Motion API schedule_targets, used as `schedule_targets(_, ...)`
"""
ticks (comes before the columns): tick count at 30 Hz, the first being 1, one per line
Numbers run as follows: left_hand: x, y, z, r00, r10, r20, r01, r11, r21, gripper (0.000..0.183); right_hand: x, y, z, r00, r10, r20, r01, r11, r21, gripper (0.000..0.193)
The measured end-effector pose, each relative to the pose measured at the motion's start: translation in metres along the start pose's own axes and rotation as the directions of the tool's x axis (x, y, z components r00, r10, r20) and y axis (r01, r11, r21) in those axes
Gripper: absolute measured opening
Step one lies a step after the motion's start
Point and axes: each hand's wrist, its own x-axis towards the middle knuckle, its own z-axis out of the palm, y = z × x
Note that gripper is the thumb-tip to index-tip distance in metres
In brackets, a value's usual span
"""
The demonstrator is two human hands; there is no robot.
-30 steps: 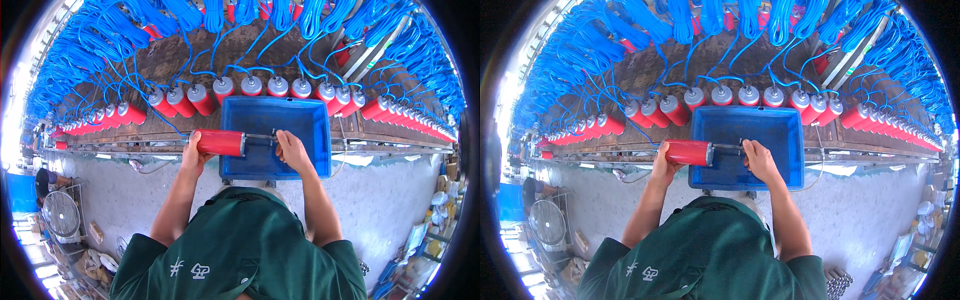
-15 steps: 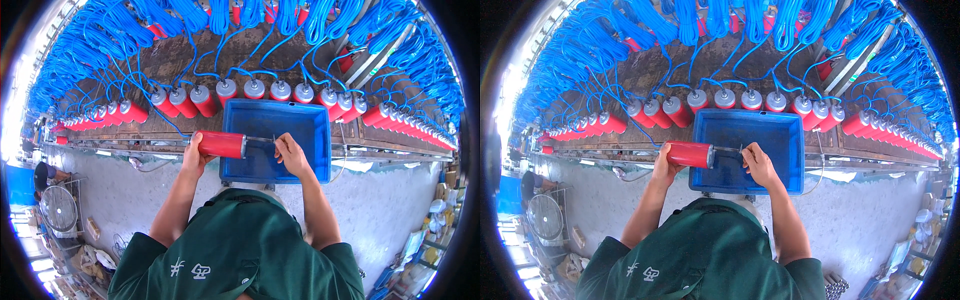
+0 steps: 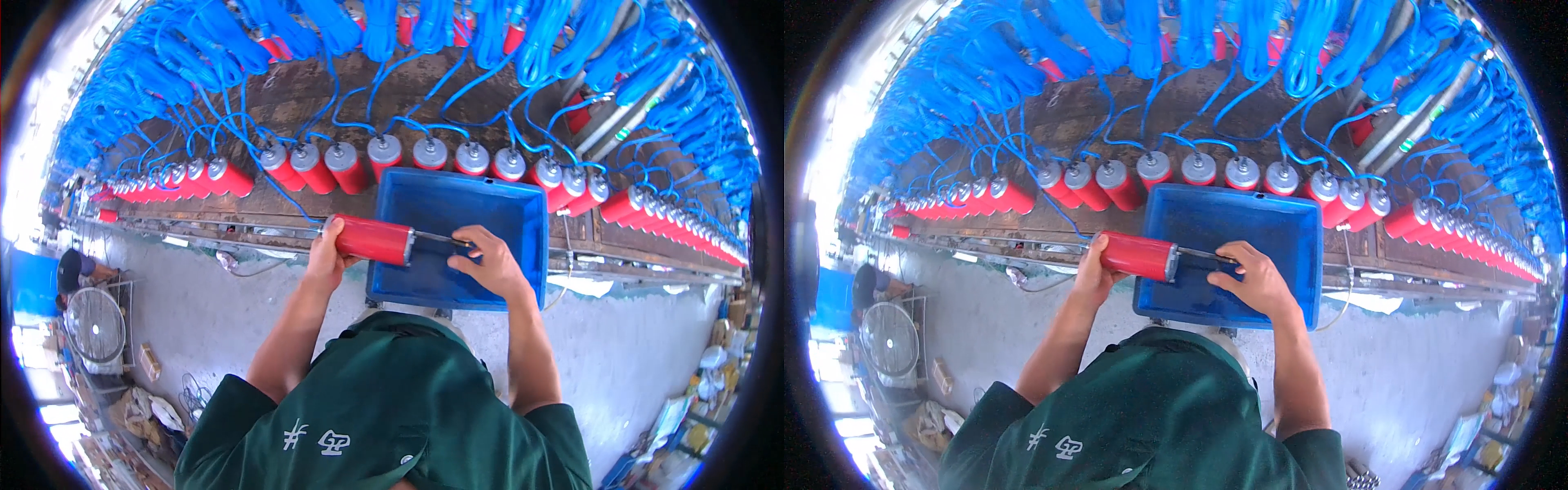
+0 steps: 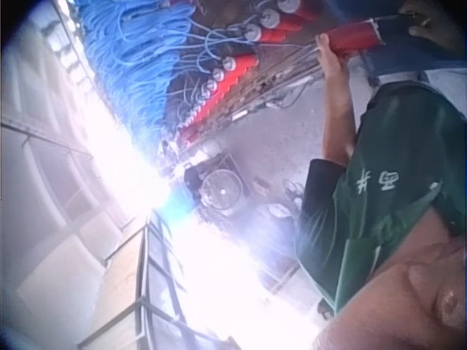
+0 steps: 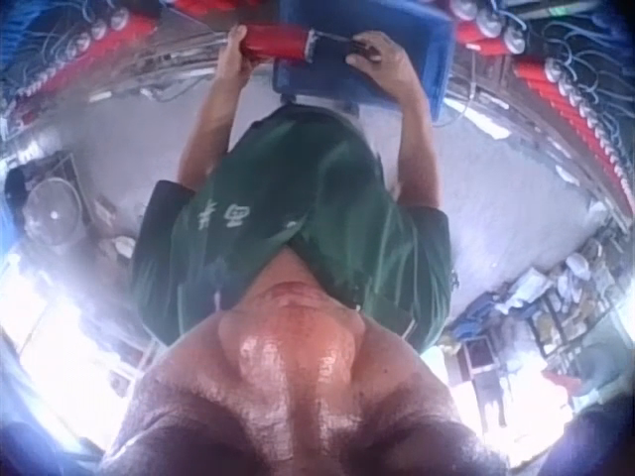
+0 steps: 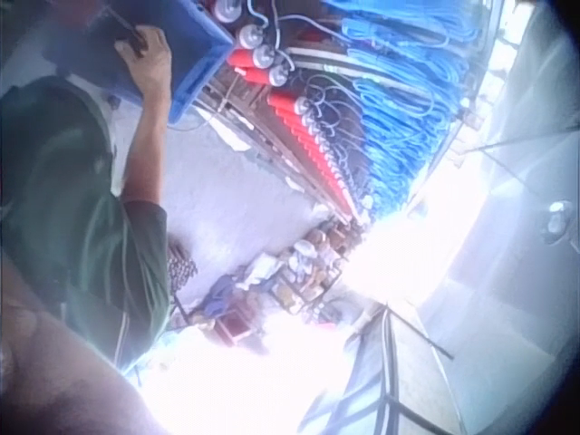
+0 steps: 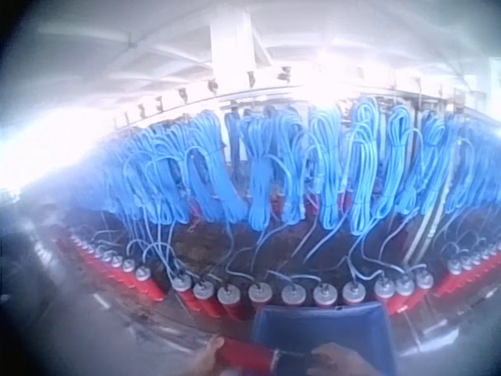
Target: The person picks up a red fire extinguisher cylinder, lowers it into a blue plastic bin filled with water, and holds it submerged while using a small tool to check for leaks. They then lift the cylinder out of the water, wipe the bottom, and place it back on the workbench next to other cylinders, repeating the process with another cylinder.
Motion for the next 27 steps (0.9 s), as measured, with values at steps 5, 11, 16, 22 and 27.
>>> schedule_targets(5,0.003,-0.001,0.008,1.000,0.007,0.008,-0.007,1.000,0.006,0.054,0.007,0.032,0.024,0.992,0.026,-0.123,-0.017,0.997,0.073,0.032)
schedule_targets(11,0.005,-0.005,-0.002,0.998,0.016,-0.057,-0.013,0.998,0.054,0.055,0.019,0.000,0.033,0.797,0.601,0.054,-0.509,0.621,0.597,0.034)
schedule_targets(16,0.006,-0.005,0.001,0.999,-0.018,-0.049,0.017,1.000,-0.012,0.054,-0.004,-0.004,0.007,0.994,-0.025,-0.106,0.015,0.995,-0.094,0.032)
schedule_targets(22,0.002,0.000,0.008,0.999,-0.020,-0.049,0.022,0.999,0.033,0.054,0.009,0.021,0.026,0.984,0.092,-0.150,-0.084,0.995,0.058,0.028)
schedule_targets(27,0.003,-0.002,0.007,0.995,0.007,-0.103,-0.003,0.999,0.039,0.058,0.019,0.048,0.046,0.743,0.604,0.289,-0.548,0.301,0.780,0.039)
